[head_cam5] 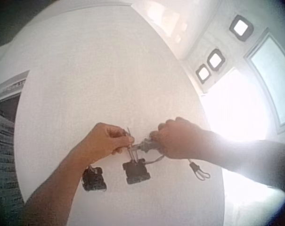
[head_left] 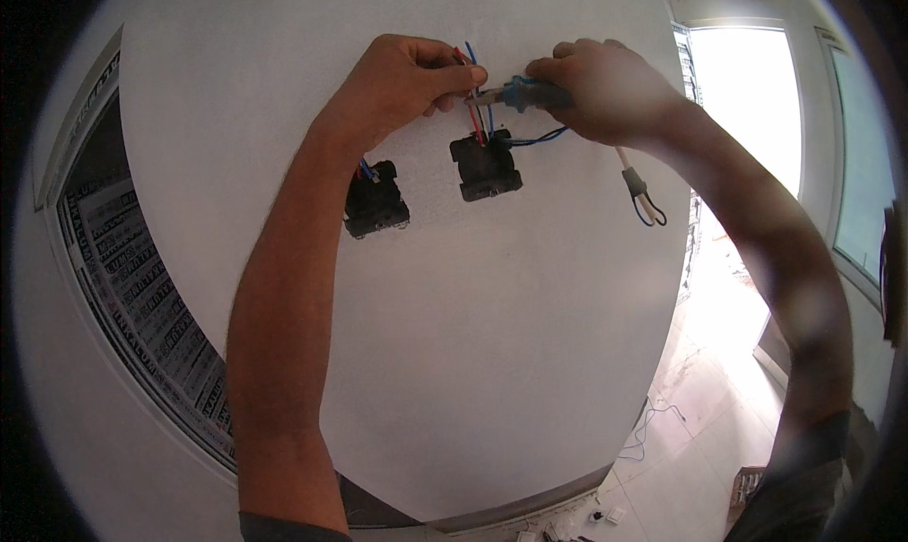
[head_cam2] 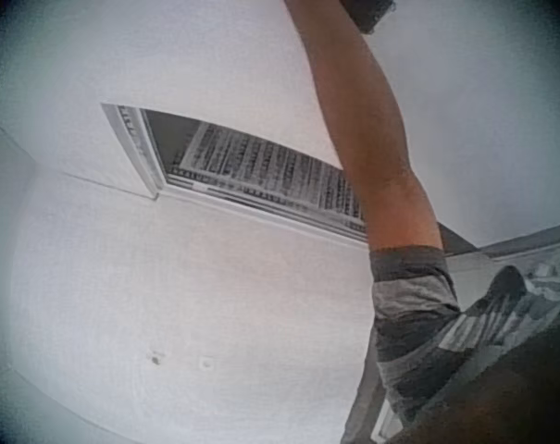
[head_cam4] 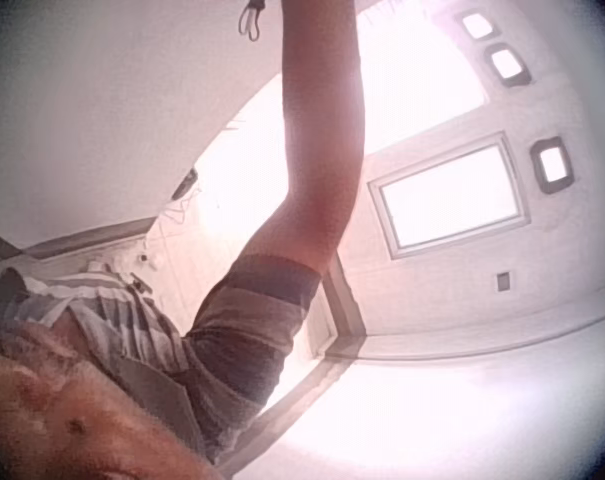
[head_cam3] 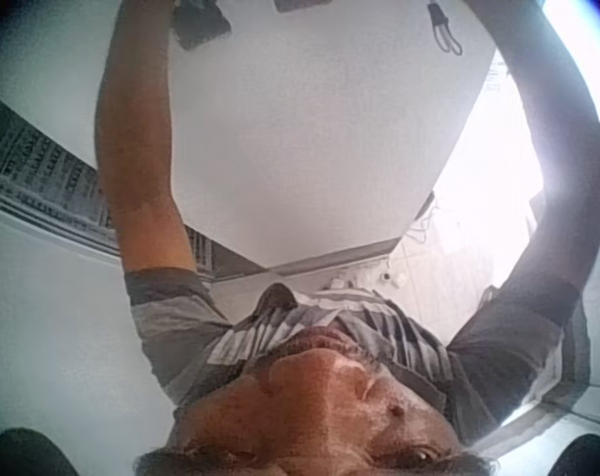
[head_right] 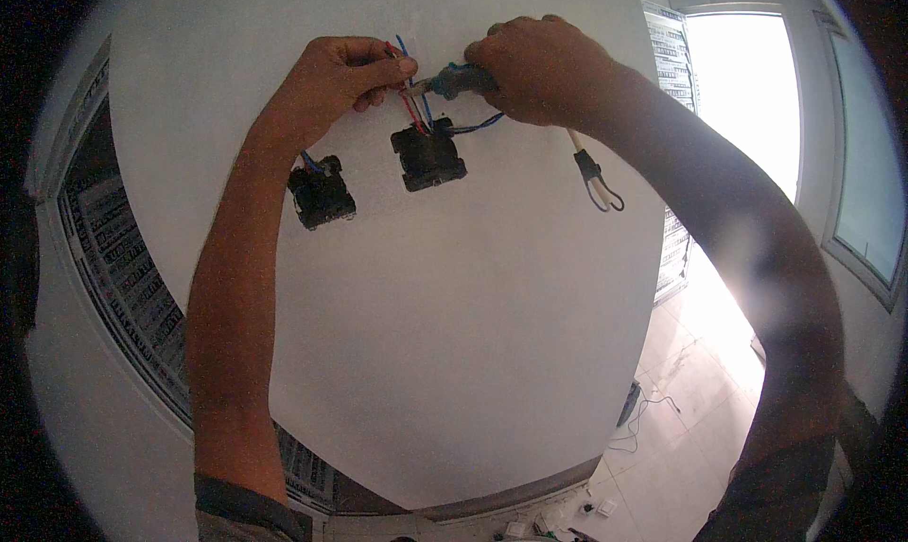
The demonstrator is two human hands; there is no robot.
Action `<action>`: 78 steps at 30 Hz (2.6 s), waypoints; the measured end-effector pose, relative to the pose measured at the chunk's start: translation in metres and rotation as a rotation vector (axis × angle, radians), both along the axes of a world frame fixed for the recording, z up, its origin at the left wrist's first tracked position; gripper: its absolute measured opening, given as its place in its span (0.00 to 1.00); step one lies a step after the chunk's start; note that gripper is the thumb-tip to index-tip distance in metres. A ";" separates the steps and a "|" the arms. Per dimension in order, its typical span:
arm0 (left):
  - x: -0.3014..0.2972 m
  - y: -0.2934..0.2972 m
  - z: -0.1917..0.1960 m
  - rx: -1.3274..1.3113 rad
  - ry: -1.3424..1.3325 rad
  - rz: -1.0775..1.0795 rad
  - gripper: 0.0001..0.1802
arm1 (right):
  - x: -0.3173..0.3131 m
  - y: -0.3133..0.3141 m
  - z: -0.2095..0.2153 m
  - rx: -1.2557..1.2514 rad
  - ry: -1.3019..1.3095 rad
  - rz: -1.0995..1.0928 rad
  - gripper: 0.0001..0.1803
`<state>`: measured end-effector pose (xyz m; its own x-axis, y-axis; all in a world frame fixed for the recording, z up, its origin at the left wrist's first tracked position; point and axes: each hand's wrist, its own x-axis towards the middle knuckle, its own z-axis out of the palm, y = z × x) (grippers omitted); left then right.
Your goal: The person unpacks electrical components from boxes and plastic bags, then uses pliers and a screwdriver to strip wires and connect them to wall-mounted electrical boxes.
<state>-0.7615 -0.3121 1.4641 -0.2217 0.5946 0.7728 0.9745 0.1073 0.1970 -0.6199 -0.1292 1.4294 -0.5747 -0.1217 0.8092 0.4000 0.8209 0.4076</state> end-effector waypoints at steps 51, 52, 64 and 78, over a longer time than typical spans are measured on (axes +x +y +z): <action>0.005 -0.022 -0.002 0.152 -0.131 -0.243 0.15 | 0.029 -0.002 0.026 -0.197 -0.189 0.039 0.08; 0.006 -0.033 -0.002 0.186 -0.041 -0.290 0.15 | 0.039 0.009 0.023 -0.101 -0.193 0.072 0.07; 0.044 -0.088 -0.309 -0.483 -0.671 -0.094 0.10 | 0.175 0.070 -0.248 -1.178 -0.357 0.341 0.13; 0.074 -0.094 -0.687 -0.873 -1.347 0.347 0.18 | 0.293 0.057 -0.689 -2.412 -0.386 -0.385 0.09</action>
